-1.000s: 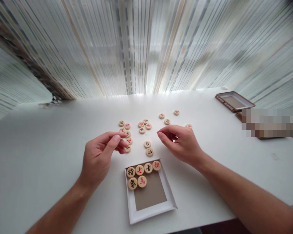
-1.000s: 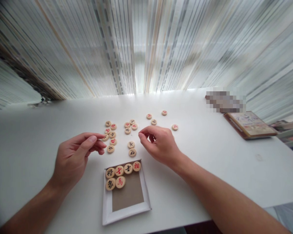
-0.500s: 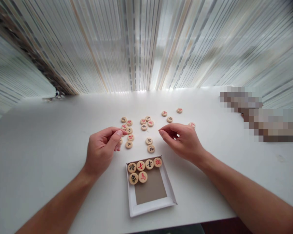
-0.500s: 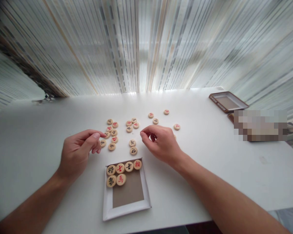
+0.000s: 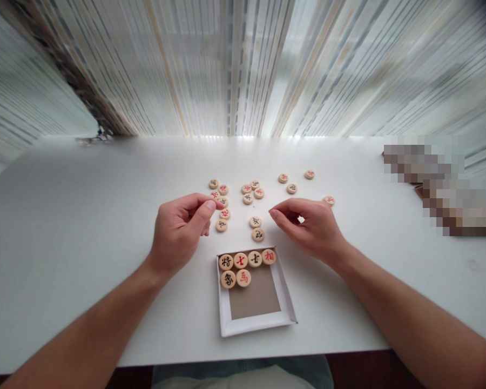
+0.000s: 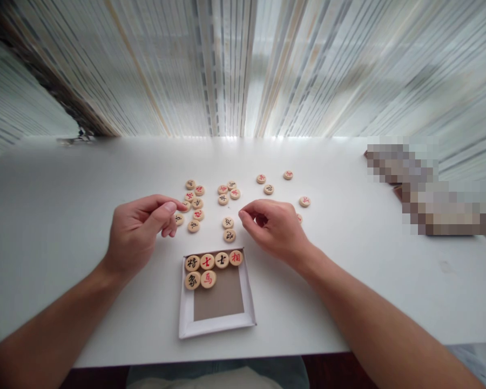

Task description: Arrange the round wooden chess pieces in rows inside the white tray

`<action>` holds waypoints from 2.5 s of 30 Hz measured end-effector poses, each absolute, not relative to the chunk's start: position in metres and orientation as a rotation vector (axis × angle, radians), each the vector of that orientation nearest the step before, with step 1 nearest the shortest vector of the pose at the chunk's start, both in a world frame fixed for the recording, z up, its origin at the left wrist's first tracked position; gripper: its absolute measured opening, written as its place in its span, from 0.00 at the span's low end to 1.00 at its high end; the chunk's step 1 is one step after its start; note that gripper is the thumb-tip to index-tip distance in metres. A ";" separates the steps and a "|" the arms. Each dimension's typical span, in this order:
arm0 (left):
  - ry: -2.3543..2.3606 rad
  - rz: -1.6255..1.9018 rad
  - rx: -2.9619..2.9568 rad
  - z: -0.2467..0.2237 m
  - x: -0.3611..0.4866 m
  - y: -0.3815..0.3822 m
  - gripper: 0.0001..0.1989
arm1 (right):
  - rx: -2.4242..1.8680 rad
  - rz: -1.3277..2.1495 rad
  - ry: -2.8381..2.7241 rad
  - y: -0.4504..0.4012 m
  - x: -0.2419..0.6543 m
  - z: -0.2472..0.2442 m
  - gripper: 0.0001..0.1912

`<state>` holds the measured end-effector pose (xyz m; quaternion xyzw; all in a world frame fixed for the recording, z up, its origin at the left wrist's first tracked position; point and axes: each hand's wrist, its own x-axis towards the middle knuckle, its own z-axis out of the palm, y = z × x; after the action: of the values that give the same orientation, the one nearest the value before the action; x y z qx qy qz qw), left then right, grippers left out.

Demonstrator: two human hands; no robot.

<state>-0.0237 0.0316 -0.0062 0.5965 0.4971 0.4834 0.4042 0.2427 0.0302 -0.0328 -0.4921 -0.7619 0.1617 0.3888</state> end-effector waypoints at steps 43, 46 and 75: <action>1.385 1.264 1.681 -0.009 -0.035 0.043 0.10 | -1.291 0.347 -1.889 0.035 0.245 -0.032 0.09; 1.412 1.227 1.814 -0.012 -0.032 0.041 0.11 | -1.292 0.349 -1.899 0.035 0.241 -0.034 0.08; 1.510 1.232 2.003 -0.020 -0.051 0.059 0.14 | -1.691 0.443 -2.074 0.122 0.201 -0.023 0.05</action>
<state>-0.0508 0.0592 -0.0197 0.7059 0.5322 0.4342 0.1728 0.2014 0.1219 -0.0234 -0.6091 -0.7471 0.1596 0.2132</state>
